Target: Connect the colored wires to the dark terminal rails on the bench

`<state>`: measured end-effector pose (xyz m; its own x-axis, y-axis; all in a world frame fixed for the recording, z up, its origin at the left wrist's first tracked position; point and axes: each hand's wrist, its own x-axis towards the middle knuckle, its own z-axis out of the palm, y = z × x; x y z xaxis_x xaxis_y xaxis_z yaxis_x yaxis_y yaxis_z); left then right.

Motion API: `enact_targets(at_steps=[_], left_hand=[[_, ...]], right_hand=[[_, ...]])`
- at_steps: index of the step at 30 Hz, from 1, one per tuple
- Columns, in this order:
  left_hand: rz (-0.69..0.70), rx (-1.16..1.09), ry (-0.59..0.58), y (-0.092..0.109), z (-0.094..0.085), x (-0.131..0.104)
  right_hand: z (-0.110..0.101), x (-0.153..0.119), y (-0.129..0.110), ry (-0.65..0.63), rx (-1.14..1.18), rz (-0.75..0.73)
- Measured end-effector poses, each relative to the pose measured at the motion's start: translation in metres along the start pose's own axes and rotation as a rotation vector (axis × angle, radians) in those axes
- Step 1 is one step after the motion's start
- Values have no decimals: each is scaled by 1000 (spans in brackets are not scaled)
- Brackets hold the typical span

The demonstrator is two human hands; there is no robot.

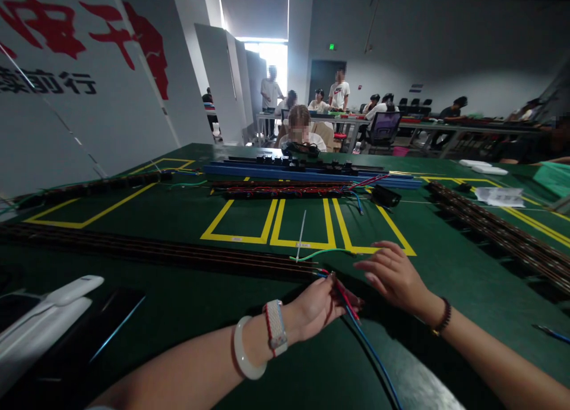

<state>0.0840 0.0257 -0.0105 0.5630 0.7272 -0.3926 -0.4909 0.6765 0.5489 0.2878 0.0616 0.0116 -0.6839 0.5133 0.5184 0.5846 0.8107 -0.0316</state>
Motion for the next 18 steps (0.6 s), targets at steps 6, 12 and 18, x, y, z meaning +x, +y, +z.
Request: enact_targets(at_steps=[6,12,18], left_hand=[[12,-41,16,-3,-5,5],[37,-5,-62,-1,-4,2],[74,42,-51,-5,-3,2]], right_hand=[[-3,-15,-28,-122,-69,-332],[9,6,-27,-8,64,-99],[11,44,-32,-10,226,273]])
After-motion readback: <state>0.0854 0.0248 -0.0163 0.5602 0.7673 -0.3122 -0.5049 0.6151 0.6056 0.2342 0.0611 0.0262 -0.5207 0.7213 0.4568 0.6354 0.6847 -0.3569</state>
